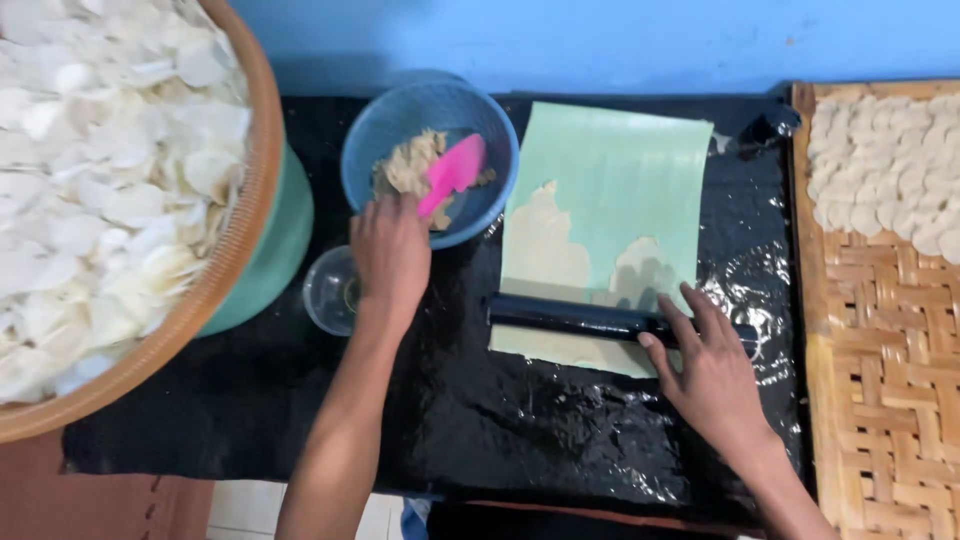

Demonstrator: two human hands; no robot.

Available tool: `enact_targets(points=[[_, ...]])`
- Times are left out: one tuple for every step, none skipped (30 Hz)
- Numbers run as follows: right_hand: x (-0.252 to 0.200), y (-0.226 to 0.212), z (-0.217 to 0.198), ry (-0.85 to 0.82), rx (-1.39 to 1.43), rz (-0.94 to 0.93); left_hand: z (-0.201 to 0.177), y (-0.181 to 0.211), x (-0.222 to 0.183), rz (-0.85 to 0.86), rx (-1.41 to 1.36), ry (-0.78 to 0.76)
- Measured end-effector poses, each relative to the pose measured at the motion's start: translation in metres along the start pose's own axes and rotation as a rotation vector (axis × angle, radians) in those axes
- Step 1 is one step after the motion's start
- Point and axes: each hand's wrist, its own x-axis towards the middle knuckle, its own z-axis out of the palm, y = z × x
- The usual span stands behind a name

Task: The person is using a rolling pin and a spatula to prepare dough on a green surface.

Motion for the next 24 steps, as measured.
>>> enact_targets(points=[[0.008,-0.006,0.002,0.012,0.003,-0.008,0.009,-0.005,0.005,0.001,0.006,0.013],[0.014,-0.012,0.004,0.009,0.008,-0.021,0.019,-0.008,0.008,0.013,0.042,-0.018],[0.021,-0.018,0.006,0.006,0.013,-0.033,0.029,-0.013,0.013,0.025,0.079,-0.049],[0.026,-0.023,0.009,0.010,0.011,-0.035,0.014,-0.006,0.015,0.026,0.078,-0.044],[0.032,-0.027,0.013,0.011,-0.002,-0.081,0.000,0.001,0.018,0.005,0.134,-0.110],[0.037,-0.031,0.017,0.011,-0.015,-0.122,-0.015,0.009,0.021,-0.013,0.189,-0.178],[0.043,-0.037,0.017,0.015,-0.017,-0.119,-0.020,0.014,0.024,-0.009,0.188,-0.175],[0.048,-0.044,0.017,0.010,0.035,-0.127,-0.025,0.019,0.024,-0.049,0.211,-0.279],[0.052,-0.051,0.017,0.006,0.087,-0.135,-0.030,0.024,0.023,-0.090,0.233,-0.382],[0.057,-0.053,0.020,0.005,0.085,-0.141,-0.023,0.023,0.024,-0.095,0.231,-0.378],[0.062,-0.056,0.023,0.007,0.115,-0.147,-0.016,0.022,0.026,-0.117,0.234,-0.377],[0.068,-0.059,0.026,0.010,0.146,-0.155,-0.009,0.021,0.028,-0.139,0.237,-0.374],[0.073,-0.061,0.027,0.011,0.145,-0.161,-0.005,0.017,0.029,-0.143,0.236,-0.369],[0.076,-0.063,0.027,-0.013,0.154,-0.146,-0.001,0.013,0.030,-0.112,0.200,-0.319],[0.079,-0.065,0.028,-0.037,0.164,-0.131,0.003,0.010,0.031,-0.081,0.164,-0.269],[0.082,-0.065,0.029,-0.034,0.162,-0.132,-0.004,0.011,0.031,-0.080,0.162,-0.266],[0.085,-0.065,0.029,-0.038,0.183,-0.132,-0.011,0.013,0.031,-0.105,0.111,-0.338],[0.087,-0.065,0.030,-0.043,0.204,-0.131,-0.017,0.014,0.031,-0.130,0.061,-0.412],[0.091,-0.064,0.032,-0.041,0.203,-0.130,-0.017,0.011,0.029,-0.128,0.060,-0.411],[0.095,-0.064,0.033,-0.029,0.208,-0.128,-0.018,0.008,0.027,-0.166,-0.001,-0.412],[0.099,-0.063,0.035,-0.017,0.213,-0.126,-0.018,0.005,0.026,-0.203,-0.062,-0.413],[0.107,-0.064,0.034,-0.013,0.212,-0.127,-0.021,0.003,0.024,-0.201,-0.062,-0.409],[0.114,-0.065,0.034,-0.027,0.277,-0.092,-0.024,0.000,0.023,-0.213,-0.112,-0.392],[0.121,-0.066,0.033,-0.040,0.341,-0.055,-0.026,-0.001,0.021,-0.223,-0.162,-0.376]])
